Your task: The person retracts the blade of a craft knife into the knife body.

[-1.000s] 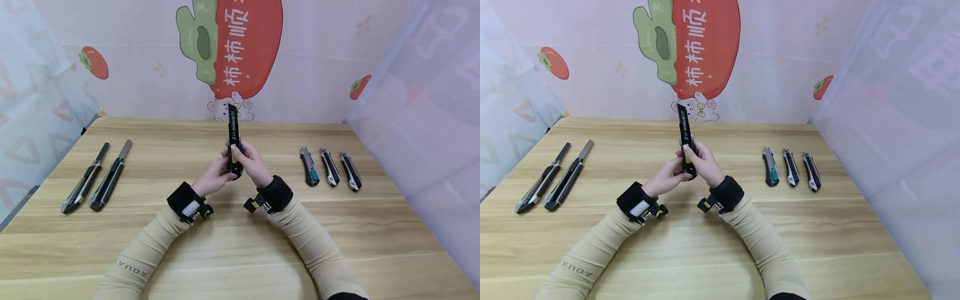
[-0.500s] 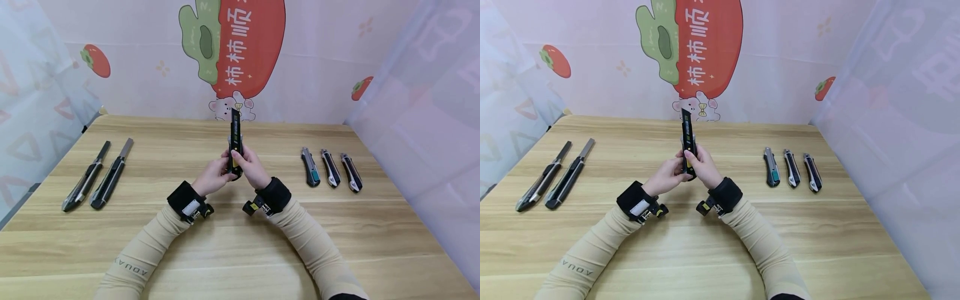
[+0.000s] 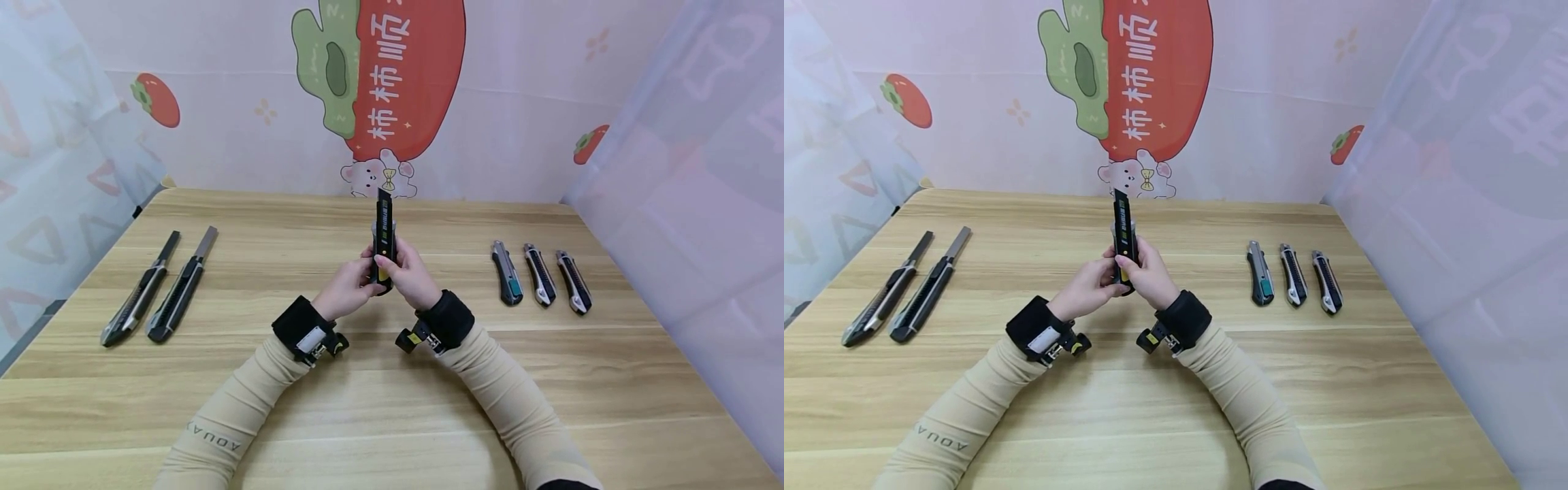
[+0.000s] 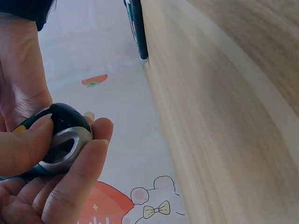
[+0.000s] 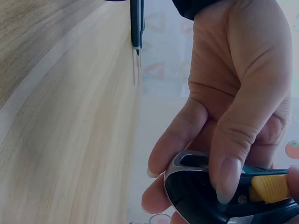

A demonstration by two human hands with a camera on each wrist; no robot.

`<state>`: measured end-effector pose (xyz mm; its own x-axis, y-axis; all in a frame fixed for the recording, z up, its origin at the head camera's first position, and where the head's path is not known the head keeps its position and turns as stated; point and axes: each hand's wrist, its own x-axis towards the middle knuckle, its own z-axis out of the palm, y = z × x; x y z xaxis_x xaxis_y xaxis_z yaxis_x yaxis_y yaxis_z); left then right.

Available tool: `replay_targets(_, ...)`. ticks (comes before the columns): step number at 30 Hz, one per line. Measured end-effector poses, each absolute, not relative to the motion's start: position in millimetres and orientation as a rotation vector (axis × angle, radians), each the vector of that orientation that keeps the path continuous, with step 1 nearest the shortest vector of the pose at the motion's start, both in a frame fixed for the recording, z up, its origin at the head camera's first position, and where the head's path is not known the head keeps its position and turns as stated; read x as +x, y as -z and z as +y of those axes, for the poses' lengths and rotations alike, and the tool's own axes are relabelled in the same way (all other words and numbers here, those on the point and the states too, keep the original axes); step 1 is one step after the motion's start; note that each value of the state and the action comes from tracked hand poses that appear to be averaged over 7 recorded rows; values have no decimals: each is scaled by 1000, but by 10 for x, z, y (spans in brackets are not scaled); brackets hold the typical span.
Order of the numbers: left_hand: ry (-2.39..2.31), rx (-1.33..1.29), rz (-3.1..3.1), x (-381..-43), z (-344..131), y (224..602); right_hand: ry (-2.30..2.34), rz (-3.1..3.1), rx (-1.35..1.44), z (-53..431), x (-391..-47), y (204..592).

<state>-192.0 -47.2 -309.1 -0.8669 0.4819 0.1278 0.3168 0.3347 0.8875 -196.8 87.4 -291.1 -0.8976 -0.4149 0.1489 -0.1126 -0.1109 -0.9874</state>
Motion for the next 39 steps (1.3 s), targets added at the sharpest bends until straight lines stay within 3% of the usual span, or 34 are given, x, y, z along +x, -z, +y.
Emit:
replay_targets(9,-1581,784,2469,-1931,-502,3077,2149,1938,-608,873,-1972,2921)
replay_targets(18,-1599,726,2478,-1943,-566,3003,1939,1877,-337,850,-1977,2913)
replay_targets(39,-1532,674,2461,-1931,-575,2988,1969,1920,-369,809,-1944,2980)
